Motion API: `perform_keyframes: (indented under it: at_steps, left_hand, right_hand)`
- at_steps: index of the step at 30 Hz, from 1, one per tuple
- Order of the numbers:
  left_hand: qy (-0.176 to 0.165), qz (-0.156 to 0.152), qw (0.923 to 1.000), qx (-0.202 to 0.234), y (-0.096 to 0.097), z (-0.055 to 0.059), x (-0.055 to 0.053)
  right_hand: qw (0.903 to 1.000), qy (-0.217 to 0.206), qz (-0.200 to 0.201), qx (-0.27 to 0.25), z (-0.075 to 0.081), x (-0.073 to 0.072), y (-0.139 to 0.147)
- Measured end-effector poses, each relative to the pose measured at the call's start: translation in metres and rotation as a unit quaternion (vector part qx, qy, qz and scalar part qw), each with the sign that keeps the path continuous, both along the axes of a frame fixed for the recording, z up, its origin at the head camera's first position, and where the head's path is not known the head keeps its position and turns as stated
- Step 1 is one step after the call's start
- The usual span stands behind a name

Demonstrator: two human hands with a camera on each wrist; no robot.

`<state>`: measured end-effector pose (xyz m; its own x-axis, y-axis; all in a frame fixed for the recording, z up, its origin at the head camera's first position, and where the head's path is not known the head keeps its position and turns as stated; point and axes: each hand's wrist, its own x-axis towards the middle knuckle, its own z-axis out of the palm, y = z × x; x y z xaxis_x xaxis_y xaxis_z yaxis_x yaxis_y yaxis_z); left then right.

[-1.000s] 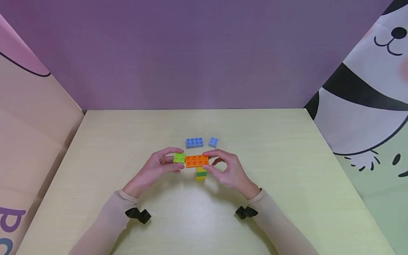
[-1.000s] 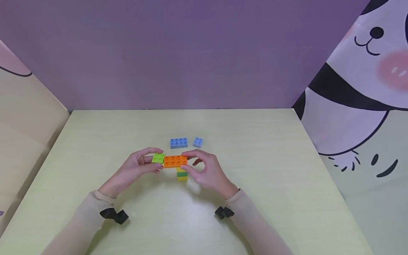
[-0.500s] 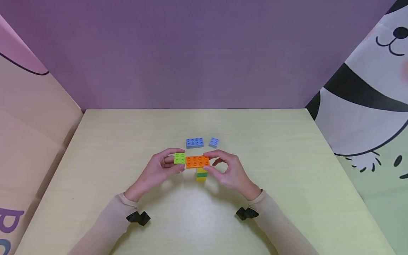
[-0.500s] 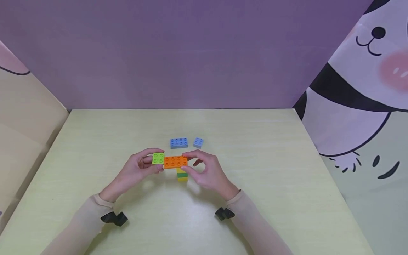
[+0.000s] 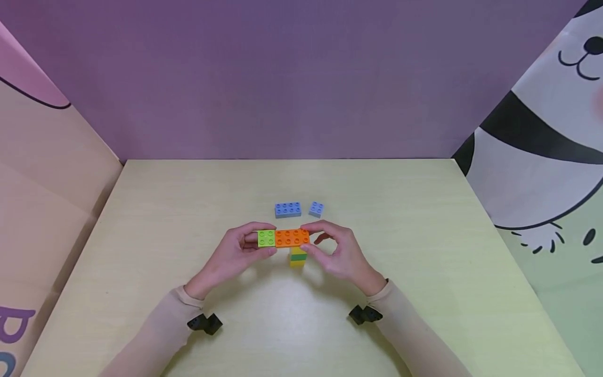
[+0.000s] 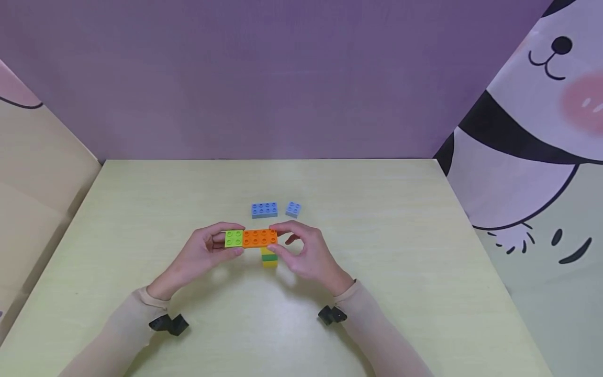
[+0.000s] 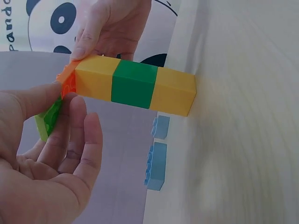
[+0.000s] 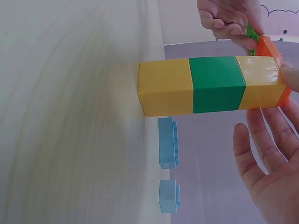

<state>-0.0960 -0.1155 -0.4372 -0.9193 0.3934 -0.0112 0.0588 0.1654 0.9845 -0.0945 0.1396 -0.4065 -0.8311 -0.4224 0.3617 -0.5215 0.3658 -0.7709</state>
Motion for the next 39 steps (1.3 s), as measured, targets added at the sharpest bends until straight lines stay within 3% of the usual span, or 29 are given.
perform_keyframes:
  at_steps: [10,18,27,39]
  left_hand:
    - [0.011,0.009,0.9997,0.021,0.004,-0.006,0.001]
    - [0.028,0.020,0.9992,0.022,0.009,-0.012,-0.002]
    - [0.023,0.019,0.9994,0.018,0.007,-0.014,-0.003]
    - [0.019,0.028,0.9994,0.008,0.010,-0.006,0.003]
  right_hand:
    - [1.0000,-0.004,-0.004,0.007,-0.032,-0.014,0.008]
    - [1.0000,0.000,0.005,-0.004,-0.036,-0.015,0.011]
    - [0.9999,0.008,0.009,0.010,-0.037,-0.017,0.011]
    - [0.9996,0.014,0.022,0.004,-0.033,-0.014,0.013]
